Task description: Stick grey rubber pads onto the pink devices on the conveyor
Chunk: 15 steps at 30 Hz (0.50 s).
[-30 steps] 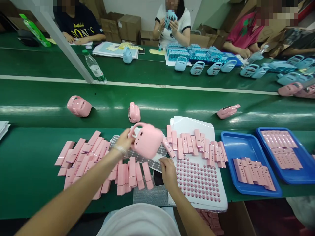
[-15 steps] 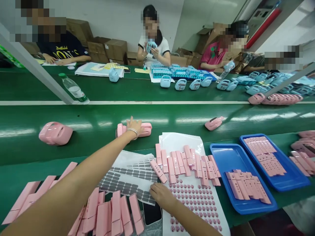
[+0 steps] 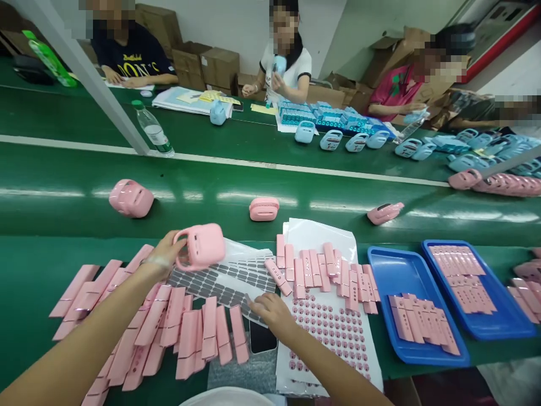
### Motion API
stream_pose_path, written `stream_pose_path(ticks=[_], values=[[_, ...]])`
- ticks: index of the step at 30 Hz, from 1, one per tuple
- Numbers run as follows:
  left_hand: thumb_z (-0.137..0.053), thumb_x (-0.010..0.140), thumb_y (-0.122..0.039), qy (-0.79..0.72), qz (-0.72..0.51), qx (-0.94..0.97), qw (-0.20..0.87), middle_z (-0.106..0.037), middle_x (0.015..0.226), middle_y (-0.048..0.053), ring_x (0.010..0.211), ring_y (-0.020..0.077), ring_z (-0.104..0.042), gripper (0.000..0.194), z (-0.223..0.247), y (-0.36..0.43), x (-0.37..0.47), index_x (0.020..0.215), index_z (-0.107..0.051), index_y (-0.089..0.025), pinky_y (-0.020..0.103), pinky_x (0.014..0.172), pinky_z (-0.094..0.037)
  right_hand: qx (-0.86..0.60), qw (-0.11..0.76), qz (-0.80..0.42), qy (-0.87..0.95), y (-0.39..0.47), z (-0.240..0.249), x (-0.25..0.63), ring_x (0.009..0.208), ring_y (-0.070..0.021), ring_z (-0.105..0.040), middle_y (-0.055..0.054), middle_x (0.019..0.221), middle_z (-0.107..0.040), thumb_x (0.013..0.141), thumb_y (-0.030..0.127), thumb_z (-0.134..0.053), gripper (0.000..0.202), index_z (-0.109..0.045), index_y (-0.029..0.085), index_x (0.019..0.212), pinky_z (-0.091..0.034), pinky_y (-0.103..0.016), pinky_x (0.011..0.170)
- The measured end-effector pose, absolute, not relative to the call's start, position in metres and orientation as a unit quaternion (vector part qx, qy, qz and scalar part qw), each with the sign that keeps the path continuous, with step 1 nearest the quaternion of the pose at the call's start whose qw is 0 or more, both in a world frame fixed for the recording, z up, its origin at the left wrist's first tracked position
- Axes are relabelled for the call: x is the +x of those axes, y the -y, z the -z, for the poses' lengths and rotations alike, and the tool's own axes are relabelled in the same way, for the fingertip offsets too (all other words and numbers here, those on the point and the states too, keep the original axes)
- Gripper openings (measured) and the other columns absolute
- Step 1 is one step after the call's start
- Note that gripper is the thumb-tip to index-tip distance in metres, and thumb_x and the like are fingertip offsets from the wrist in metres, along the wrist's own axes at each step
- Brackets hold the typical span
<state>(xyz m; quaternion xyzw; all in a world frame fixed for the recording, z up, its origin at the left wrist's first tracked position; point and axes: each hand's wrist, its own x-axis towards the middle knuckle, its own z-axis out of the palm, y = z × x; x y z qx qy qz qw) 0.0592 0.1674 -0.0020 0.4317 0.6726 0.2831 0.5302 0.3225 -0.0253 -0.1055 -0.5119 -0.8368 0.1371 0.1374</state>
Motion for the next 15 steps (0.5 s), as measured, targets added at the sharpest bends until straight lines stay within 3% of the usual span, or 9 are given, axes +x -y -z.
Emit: stream_pose_path(ticks=[4,8,15], values=[[-0.062,0.073,-0.025,-0.644,-0.353,0.237,0.636,-0.069,0.086,-0.003,0.079,0.0210,-0.066,0.028,0.003,-0.074,0.019,0.100,-0.056,-0.027,0.028,0.064,-0.052,-0.466,0.080,-0.134,0.871,0.017,0.121,0.314,0.082,-0.0213,-0.058,-0.010,0.085,-0.066,0.091,0.007,-0.033,0.037,-0.048,0.013,0.124,-0.045,-0.035,0.069],[-0.073,0.058,-0.027,-0.658,-0.381,0.129,0.636,-0.070,0.093,0.003,0.093,0.0270,-0.064,0.050,0.012,-0.010,0.003,0.105,-0.059,-0.028,0.029,0.063,-0.055,-0.462,0.030,-0.139,0.875,0.009,0.117,0.310,0.078,-0.0218,-0.058,-0.012,0.083,-0.064,0.089,0.005,-0.035,0.034,-0.048,0.009,0.120,-0.045,-0.034,0.067],[-0.076,0.056,-0.028,-0.640,-0.367,0.106,0.666,-0.067,0.108,0.005,0.110,0.0280,-0.056,0.047,0.014,0.021,0.018,0.101,-0.062,-0.026,0.031,0.071,-0.055,-0.458,0.017,-0.216,0.862,-0.012,0.098,0.307,0.080,-0.0199,-0.059,-0.008,0.085,-0.064,0.076,0.000,-0.053,0.045,-0.052,0.016,0.118,-0.044,-0.028,0.065]])
